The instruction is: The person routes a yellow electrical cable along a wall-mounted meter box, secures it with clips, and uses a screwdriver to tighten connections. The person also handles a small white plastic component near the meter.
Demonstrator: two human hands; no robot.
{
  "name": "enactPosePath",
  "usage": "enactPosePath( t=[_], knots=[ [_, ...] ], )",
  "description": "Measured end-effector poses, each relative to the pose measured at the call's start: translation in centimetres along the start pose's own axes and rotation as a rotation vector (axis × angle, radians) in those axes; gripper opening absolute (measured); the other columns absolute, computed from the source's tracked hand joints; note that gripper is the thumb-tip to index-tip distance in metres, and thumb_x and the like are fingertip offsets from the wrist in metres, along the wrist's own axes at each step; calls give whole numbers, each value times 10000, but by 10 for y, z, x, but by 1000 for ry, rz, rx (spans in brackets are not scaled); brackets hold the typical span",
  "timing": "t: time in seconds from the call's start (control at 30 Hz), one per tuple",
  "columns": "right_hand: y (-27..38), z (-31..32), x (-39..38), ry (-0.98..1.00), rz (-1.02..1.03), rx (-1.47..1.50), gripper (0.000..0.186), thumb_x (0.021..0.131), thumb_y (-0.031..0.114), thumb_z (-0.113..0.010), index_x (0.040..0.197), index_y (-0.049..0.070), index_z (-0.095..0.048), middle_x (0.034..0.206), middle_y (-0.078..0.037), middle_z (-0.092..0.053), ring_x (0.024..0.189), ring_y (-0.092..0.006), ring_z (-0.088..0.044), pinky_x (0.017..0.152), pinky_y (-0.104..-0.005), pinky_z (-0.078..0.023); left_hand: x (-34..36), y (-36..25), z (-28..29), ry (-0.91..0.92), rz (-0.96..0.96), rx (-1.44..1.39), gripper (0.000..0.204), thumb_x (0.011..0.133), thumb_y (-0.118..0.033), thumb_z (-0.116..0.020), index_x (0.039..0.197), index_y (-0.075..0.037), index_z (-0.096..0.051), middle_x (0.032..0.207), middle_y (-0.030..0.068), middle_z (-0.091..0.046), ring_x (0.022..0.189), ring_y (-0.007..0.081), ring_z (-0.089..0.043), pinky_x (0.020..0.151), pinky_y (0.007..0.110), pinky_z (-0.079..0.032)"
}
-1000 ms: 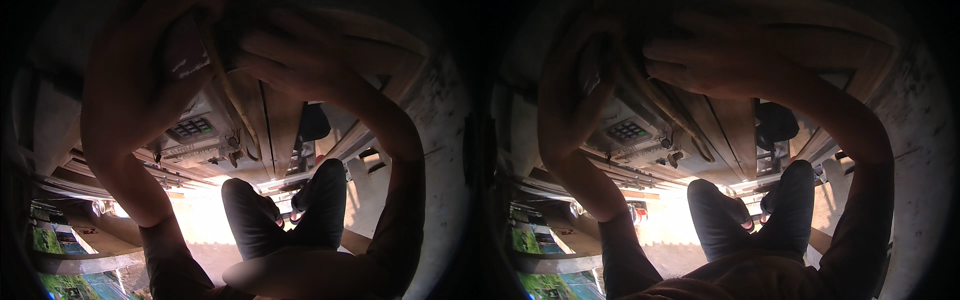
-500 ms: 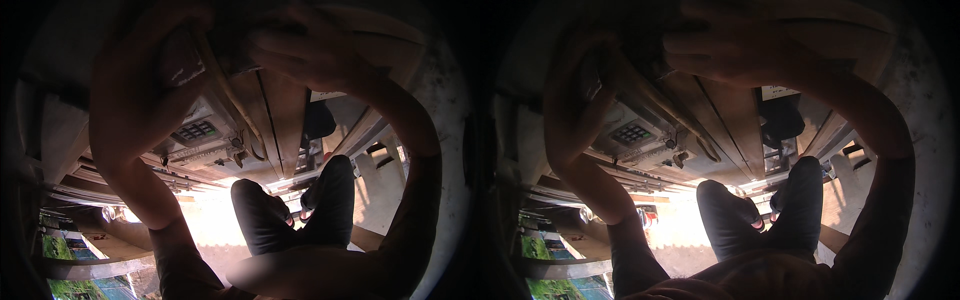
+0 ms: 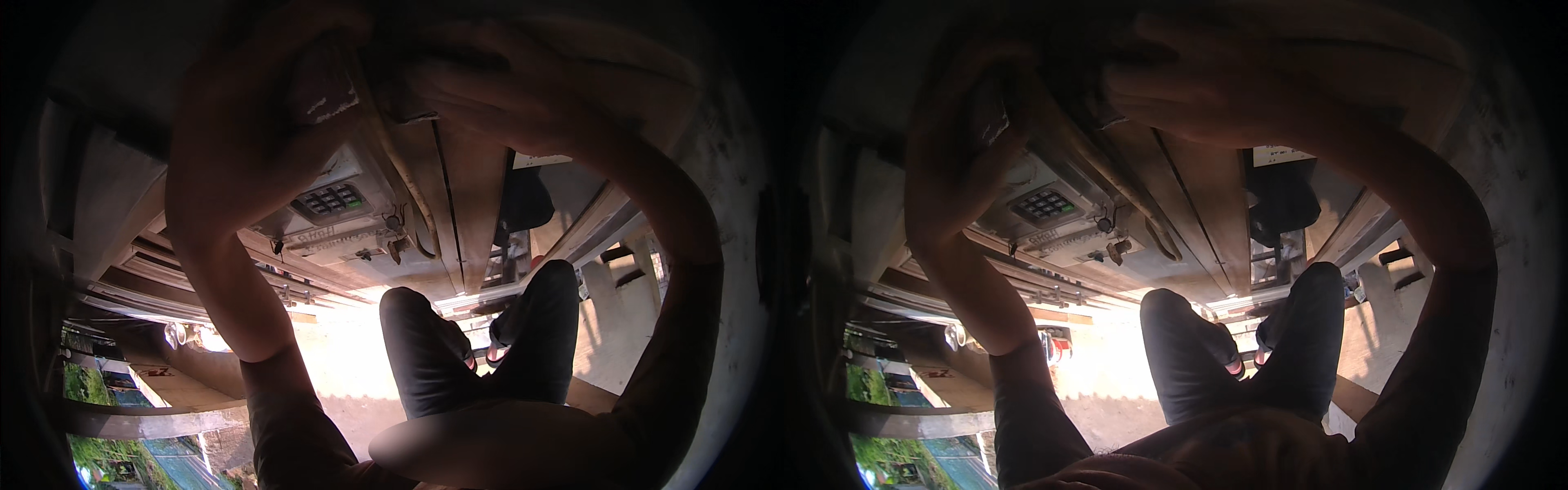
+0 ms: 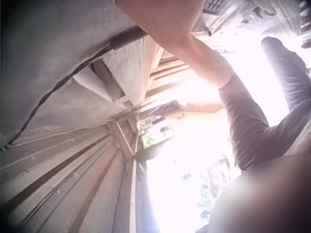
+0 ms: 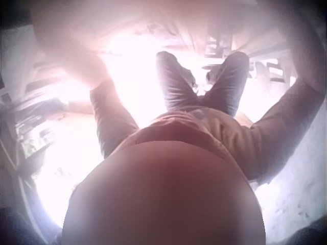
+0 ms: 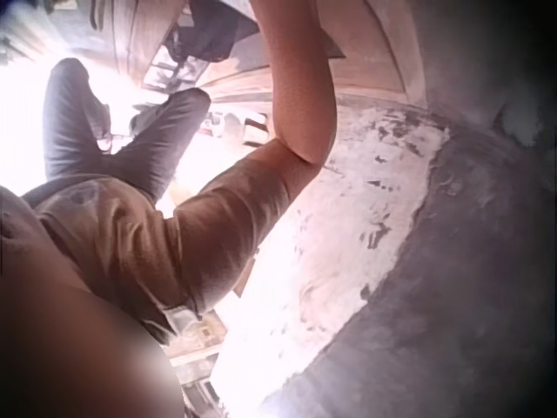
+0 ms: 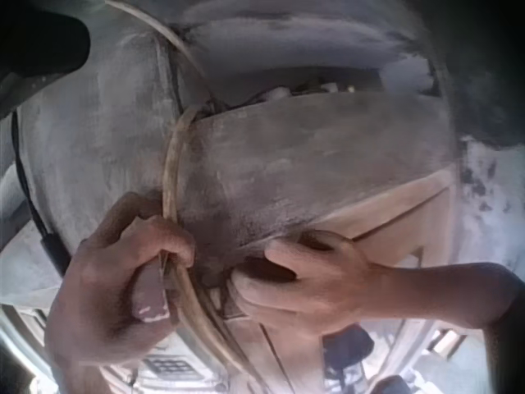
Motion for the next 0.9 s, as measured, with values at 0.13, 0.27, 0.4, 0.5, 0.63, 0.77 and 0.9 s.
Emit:
enactPosePath(
  t=[0.13, 0.27, 0.4, 0.5, 0.63, 0.77, 0.9],
  knots=[
    [3, 3, -8, 203, -37, 89, 311, 750, 173, -773, 1056, 128, -745, 1094, -20, -678, 1015, -236, -643, 759, -340, -564, 8, -10, -6, -45, 29, -9, 336, 707, -183, -746, 991, -35, -644, 920, 103, -674, 940, 317, -602, 787, 419, -499],
    [8, -2, -12, 76, -295, 339, 297, 793, 219, -794, 1074, 132, -751, 1125, 27, -680, 1008, -228, -652, 794, -324, -576, 10, -18, 2, -24, 100, -15, 345, 713, -178, -755, 1012, -38, -655, 907, 103, -678, 937, 334, -605, 794, 439, -508],
    [17, -4, -9, 129, -92, 184, 280, 779, 138, -796, 1049, 80, -751, 1133, -48, -684, 1064, -239, -656, 827, -335, -586, 12, -11, 7, 25, 38, -70, 327, 723, -169, -746, 1007, -32, -660, 899, 105, -677, 941, 347, -605, 800, 438, -511],
    [11, 1, -4, 118, -184, 237, 288, 721, 101, -786, 1002, 44, -755, 1121, -64, -698, 1068, -239, -660, 809, -329, -579, 11, -8, 7, 38, 5, -9, 336, 726, -187, -744, 1012, -30, -659, 901, 105, -677, 950, 348, -608, 795, 441, -516],
    [5, 5, -2, 203, 10, 99, 315, 698, 95, -785, 1009, 48, -767, 1147, -51, -697, 1070, -264, -665, 834, -356, -587, 6, -8, 5, -9, 36, -70, 342, 712, -171, -748, 1016, -40, -660, 907, 107, -676, 961, 344, -615, 776, 453, -529],
    [5, 2, -7, 146, -119, 132, 279, 740, 144, -783, 1008, 75, -747, 1068, -44, -659, 1044, -244, -650, 819, -350, -582, 8, -9, 6, 14, 65, -63, 348, 711, -170, -754, 1024, -51, -660, 910, 113, -673, 974, 352, -620, 769, 453, -543],
    [12, 3, -9, 147, -9, 7, 233, 771, 226, -784, 968, 120, -721, 949, -22, -625, 949, -204, -636, 766, -339, -581, 10, -11, 6, 1, 55, -83, 345, 712, -169, -755, 1020, -52, -654, 907, 118, -669, 969, 356, -629, 761, 447, -550]
  ],
)
Point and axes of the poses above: each hand's wrist, its own x-axis towards the middle knuckle, its own z-axis out of the back of the hand, y = z × x, the point moved 1 cm from there along x, towards the middle knuckle
